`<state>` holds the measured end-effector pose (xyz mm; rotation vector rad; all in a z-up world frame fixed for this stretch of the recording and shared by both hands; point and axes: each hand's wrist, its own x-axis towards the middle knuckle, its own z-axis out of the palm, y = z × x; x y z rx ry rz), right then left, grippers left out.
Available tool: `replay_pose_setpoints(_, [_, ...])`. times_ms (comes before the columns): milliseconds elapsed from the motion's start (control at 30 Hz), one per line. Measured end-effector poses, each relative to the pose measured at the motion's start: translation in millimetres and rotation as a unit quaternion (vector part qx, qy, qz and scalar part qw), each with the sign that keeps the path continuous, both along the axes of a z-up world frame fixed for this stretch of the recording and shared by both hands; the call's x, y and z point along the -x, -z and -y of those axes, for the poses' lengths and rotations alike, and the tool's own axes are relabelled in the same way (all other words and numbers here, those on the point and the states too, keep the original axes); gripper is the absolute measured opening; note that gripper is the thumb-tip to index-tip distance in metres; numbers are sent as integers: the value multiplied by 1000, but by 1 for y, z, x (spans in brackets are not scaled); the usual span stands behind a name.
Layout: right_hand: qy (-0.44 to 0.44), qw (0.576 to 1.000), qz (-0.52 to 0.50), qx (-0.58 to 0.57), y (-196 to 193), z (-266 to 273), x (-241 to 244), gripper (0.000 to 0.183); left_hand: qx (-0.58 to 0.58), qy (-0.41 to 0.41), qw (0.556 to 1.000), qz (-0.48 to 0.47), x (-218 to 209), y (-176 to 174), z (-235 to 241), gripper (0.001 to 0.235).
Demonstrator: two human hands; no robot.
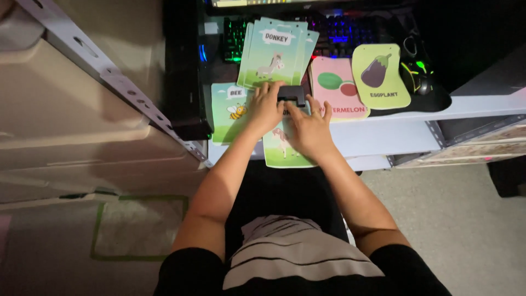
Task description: The person sits on the floor and uses a handheld hole punch to punch holes in the top corners of illustrated flashcards. They pick up each card, align it in the punch, press down, and place the punched card into a growing stack on the desk.
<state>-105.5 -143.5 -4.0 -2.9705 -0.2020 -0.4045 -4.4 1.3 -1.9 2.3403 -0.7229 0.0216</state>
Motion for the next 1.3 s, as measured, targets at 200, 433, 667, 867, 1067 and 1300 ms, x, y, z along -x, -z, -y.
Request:
replay_pose_setpoints(200, [-32,998,46,-27,27,15,-17,60,-12,-7,1000,19,-8,13,3,39])
replay_pose_setpoints(433, [-46,971,171,-160,8,49,-22,42,28,12,999,-29,0,-1,-2,39])
replay_pose_setpoints(667, [-78,979,73,-174,13,71,-53,49,10,5,1000,-22,-1,0,-1,40])
replay_pose_setpoints(867, [-78,983,72,-152,11,80,-71,31,0,10,1000,-28,-1,-4,-1,41])
replay_pose_setpoints(1067, [-76,980,82,-167,17,86,-83,22,5,3,1000,-29,2,-11,-3,41])
replay_pose_setpoints(1300, [-62,982,72,-165,17,84,-85,22,8,3,1000,-23,0,-5,-1,42])
